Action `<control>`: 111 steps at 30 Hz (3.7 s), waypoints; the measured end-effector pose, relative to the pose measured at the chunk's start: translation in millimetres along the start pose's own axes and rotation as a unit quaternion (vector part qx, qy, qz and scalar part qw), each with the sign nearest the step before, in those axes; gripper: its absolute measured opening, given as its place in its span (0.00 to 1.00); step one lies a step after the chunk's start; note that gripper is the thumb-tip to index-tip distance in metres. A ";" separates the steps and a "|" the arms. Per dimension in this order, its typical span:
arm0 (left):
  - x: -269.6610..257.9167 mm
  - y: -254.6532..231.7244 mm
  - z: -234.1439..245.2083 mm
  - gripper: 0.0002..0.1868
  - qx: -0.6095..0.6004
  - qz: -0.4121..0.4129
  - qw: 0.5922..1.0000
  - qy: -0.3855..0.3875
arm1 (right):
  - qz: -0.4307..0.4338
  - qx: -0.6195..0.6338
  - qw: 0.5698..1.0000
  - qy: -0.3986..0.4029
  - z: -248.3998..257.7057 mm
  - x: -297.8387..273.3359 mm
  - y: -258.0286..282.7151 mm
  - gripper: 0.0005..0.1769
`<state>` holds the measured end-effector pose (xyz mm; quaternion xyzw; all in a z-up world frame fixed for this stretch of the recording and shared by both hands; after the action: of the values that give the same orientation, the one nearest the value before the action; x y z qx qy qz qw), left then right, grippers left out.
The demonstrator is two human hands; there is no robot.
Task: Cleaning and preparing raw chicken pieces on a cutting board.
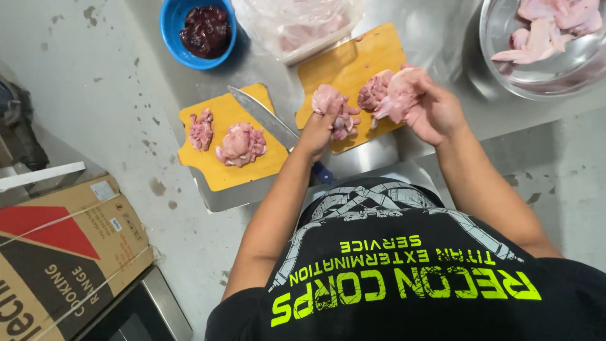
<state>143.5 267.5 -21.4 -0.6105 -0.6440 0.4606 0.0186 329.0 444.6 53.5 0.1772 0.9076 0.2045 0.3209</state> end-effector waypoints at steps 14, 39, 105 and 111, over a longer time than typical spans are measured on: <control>49.1 58.3 -32.5 0.29 -0.108 -0.012 0.994 0.014 | 0.098 -0.327 0.934 0.104 3.0 20.4 31.3 0.24; 11.3 32.4 -28.6 0.13 0.153 -0.025 0.957 -0.245 | 0.202 -0.809 0.451 -0.319 175.9 28.4 188.5 0.39; 21.7 35.9 -3.0 0.12 0.228 -0.111 0.955 -0.153 | 0.119 -0.891 0.412 -0.151 184.3 10.7 251.7 0.65; 20.5 44.3 6.4 0.10 0.195 -0.091 0.966 -0.141 | 0.027 -0.836 0.487 -0.252 227.0 16.5 224.5 0.56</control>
<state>168.5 272.8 -63.4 -0.4624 -0.5906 0.6554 0.0885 508.4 702.2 -7.4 -0.1065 0.1851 0.8224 0.5273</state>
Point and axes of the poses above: each hand's wrist, its own x-axis towards the middle knuckle, its own z-axis out of the back of the hand, y = z × x, the point moved 1 cm from there along x, towards the middle knuckle, and after that the axes turned 7 degrees about -y, right-handed, at the moved point
